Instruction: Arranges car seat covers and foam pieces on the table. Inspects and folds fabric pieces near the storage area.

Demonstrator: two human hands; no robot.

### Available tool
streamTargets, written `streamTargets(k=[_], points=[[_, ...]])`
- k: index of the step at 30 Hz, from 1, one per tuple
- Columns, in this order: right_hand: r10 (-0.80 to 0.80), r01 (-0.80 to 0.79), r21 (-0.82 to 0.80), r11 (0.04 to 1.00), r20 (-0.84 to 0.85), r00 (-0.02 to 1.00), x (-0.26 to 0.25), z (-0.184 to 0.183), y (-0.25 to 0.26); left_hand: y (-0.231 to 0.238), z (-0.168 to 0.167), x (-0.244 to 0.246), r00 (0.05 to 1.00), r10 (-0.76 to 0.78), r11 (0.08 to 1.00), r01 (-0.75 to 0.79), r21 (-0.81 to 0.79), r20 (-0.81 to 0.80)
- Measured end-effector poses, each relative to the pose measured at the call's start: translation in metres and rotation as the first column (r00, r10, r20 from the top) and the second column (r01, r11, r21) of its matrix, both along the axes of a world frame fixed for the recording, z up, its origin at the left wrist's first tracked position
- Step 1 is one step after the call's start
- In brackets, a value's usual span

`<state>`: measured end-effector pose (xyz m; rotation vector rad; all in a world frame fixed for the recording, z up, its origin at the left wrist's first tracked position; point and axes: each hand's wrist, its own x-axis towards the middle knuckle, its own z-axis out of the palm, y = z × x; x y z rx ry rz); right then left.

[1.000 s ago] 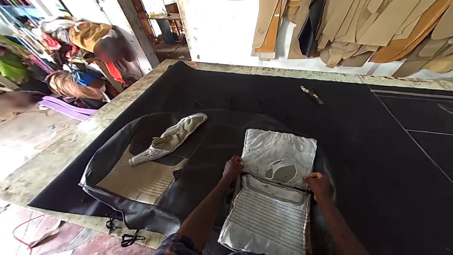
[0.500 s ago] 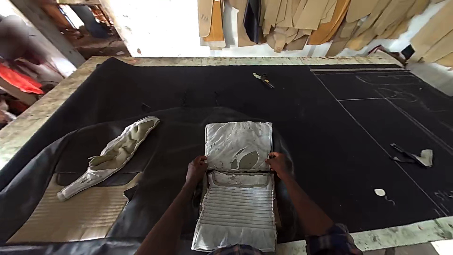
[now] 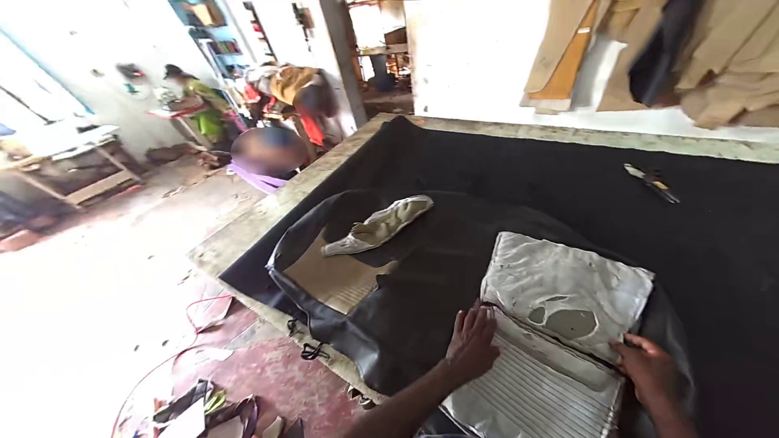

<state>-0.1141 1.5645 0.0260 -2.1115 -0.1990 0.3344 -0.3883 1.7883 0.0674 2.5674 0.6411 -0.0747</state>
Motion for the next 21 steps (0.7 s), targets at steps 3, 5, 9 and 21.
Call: streamTargets(k=[3, 5, 9, 21], points=[[0.003, -0.003, 0.003, 1.000, 0.042, 0.999, 0.000, -0.007, -0.002, -0.011, -0.027, -0.017, 0.998, -0.056, 0.994, 0.059, 0.095, -0.031], [0.003, -0.003, -0.001, 1.000, 0.090, 0.996, 0.000, -0.012, -0.004, -0.012, -0.034, -0.017, 0.997, -0.064, 0.990, 0.068, 0.124, -0.035], [-0.013, 0.010, 0.031, 0.999, 0.114, 0.993, -0.002, -0.013, -0.003, -0.012, -0.035, -0.017, 0.996, -0.072, 0.989, 0.077, 0.129, -0.049], [-0.046, 0.255, 0.440, 0.861, -0.431, 0.901, 0.001, 0.008, -0.025, -0.015, -0.040, -0.020, 0.998, -0.053, 0.987, 0.055, 0.154, -0.020]])
